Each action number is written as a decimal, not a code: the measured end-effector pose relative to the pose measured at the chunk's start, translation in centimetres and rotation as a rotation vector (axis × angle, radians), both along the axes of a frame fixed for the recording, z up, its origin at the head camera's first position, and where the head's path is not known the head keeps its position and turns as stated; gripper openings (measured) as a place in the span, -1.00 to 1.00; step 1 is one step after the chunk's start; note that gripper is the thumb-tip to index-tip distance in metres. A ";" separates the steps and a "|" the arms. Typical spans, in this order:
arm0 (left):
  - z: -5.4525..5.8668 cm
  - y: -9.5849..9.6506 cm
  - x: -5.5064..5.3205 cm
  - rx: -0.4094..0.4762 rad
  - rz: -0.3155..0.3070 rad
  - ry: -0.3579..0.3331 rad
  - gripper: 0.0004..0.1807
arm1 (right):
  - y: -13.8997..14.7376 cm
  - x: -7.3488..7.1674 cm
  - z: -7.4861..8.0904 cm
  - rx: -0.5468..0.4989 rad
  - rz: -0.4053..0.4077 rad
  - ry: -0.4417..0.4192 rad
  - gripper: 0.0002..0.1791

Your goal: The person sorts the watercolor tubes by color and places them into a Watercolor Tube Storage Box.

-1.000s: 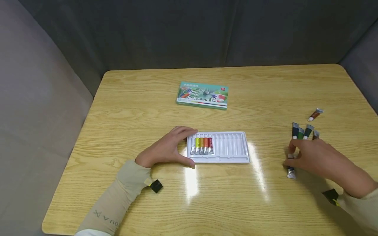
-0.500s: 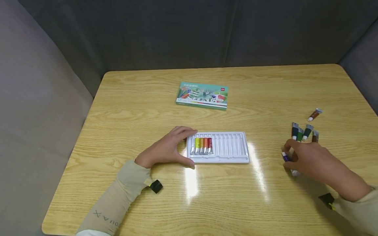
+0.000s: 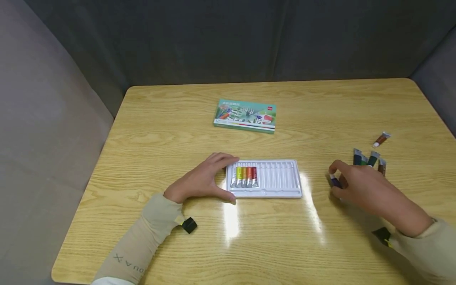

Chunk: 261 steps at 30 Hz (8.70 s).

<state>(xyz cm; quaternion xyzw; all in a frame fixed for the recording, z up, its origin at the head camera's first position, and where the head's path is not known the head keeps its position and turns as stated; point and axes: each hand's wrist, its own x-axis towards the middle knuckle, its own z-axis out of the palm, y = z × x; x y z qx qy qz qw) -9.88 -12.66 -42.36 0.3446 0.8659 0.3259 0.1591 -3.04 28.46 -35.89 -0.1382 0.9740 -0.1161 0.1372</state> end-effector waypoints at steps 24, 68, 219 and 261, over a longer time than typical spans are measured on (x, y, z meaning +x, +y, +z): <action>0.0 0.0 0.0 -0.007 -0.001 0.011 0.26 | -8.5 -3.1 1.3 -0.137 -0.103 0.000 -0.54; 0.0 0.0 -0.1 -0.012 -0.014 -0.008 0.26 | -14.6 -3.7 -0.9 -0.346 -0.062 -0.062 -0.62; 0.1 0.2 0.3 -0.003 0.014 -0.011 0.24 | 8.1 -8.5 0.6 -0.060 -0.123 -0.321 -0.75; -0.1 0.0 0.4 -0.003 0.017 0.001 0.25 | 6.4 -9.3 0.0 -0.049 -0.110 -0.210 -0.52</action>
